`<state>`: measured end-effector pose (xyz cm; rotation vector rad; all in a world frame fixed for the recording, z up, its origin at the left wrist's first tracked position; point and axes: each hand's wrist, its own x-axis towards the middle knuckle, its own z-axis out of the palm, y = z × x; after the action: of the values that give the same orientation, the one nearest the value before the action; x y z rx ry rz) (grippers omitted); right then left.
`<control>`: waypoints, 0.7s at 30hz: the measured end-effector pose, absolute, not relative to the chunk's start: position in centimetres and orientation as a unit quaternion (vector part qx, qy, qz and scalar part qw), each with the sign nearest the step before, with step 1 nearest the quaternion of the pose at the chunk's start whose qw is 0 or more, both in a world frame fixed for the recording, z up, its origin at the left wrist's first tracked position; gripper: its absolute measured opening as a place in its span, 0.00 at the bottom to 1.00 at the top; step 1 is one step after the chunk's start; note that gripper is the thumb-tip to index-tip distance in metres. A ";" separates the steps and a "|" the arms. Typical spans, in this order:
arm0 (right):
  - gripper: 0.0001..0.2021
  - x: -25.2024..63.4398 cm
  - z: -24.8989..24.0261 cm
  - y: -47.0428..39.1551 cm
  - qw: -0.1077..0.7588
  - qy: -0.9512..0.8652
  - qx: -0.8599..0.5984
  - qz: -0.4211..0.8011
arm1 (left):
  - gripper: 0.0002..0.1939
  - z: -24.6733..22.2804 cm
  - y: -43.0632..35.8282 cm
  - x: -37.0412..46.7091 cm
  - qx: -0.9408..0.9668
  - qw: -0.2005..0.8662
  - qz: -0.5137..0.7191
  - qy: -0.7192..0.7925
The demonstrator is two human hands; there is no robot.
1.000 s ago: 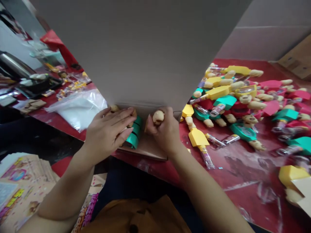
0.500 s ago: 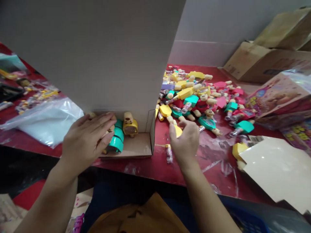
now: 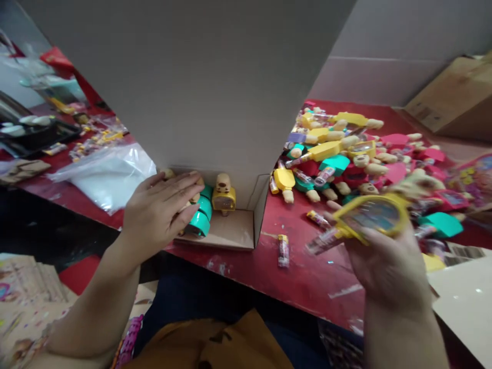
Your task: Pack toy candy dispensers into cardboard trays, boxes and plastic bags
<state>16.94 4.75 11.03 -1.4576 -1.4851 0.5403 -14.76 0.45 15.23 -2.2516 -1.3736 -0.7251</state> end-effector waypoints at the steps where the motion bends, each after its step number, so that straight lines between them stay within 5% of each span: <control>1: 0.15 16.5 11.7 3.6 0.533 -0.562 -0.575 0.265 | 0.15 15.2 0.5 -14.8 -0.805 0.202 -0.260 -0.494; 4: 0.12 13.4 12.2 1.1 0.595 -0.513 -0.528 0.323 | 0.15 15.2 0.4 -14.7 -0.802 0.204 -0.257 -0.500; 7: 0.05 9.0 10.7 1.2 0.510 -0.649 -0.476 0.305 | 0.15 15.4 0.4 -14.6 -0.803 0.204 -0.250 -0.501; 16: 0.08 6.1 9.0 5.2 0.299 -0.829 -0.351 0.316 | 0.15 15.1 0.4 -14.9 -0.805 0.202 -0.246 -0.501; 21: 0.14 4.9 8.3 5.6 0.286 -0.825 -0.385 0.299 | 0.14 15.2 0.4 -14.8 -0.808 0.203 -0.250 -0.494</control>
<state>4.86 5.58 8.26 -1.0298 -2.2059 0.7981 -14.81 0.40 15.19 -2.2540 -1.3801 -0.6969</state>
